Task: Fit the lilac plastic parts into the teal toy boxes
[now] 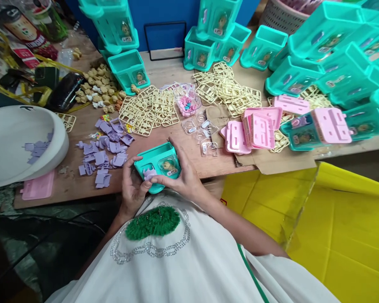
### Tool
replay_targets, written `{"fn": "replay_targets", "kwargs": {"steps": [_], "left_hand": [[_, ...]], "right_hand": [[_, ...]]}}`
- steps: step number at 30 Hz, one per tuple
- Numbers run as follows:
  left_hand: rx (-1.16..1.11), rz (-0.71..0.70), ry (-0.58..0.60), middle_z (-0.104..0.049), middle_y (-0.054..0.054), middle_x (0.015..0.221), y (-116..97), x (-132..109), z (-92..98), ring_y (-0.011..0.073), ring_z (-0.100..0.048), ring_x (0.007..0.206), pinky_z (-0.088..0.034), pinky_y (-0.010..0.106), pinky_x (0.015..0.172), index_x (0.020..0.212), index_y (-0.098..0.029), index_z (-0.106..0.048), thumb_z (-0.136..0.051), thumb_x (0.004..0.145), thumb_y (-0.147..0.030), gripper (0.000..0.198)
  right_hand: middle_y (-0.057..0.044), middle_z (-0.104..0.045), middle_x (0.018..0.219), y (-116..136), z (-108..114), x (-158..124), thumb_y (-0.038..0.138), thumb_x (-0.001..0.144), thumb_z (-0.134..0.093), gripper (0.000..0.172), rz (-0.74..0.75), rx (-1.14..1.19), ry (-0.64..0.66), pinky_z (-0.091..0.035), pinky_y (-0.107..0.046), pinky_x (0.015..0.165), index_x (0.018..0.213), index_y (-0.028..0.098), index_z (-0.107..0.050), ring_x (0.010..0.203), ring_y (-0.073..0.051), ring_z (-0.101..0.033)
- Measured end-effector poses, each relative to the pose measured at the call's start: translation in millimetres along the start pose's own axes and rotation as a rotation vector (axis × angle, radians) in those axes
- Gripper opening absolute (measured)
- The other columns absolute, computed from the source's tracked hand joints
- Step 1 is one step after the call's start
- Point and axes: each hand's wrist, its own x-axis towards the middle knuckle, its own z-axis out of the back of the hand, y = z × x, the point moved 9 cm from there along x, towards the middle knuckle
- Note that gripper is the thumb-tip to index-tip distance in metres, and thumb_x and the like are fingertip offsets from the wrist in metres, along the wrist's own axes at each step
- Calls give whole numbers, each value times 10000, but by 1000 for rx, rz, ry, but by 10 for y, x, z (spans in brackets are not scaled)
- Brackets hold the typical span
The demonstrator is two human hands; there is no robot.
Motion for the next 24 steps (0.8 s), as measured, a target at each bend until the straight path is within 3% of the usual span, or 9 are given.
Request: {"fn": "replay_targets", "kwargs": {"steps": [4, 12, 24], "left_hand": [[-3, -22, 20, -578, 126, 1343, 1, 10, -6, 286, -627, 1203, -533, 403, 1030, 1387, -250, -526, -755, 849, -694, 734], [158, -110, -1, -604, 121, 1268, -67, 22, -1, 310, -602, 1238, -489, 431, 1070, 1301, -228, -570, -688, 864, -758, 697], [98, -90, -25, -596, 114, 1315, -151, -32, 24, 313, -580, 1273, -468, 465, 1109, 1330, -238, -570, -641, 946, -609, 539]], "right_hand": [[-155, -328, 1751, -21, -28, -8, 752, 693, -879, 1257, -18, 0, 54, -299, -569, 1342, 1699, 267, -301, 1627, -390, -319], [-166, -374, 1721, 38, -26, -57, 690, 810, -834, 1085, 50, -53, -41, -338, -539, 1327, 1667, 243, -340, 1612, -367, -351], [-146, -407, 1673, 59, -80, -21, 705, 773, -853, 1071, -78, 44, 22, -373, -516, 1302, 1622, 257, -377, 1546, -347, -421]]}}
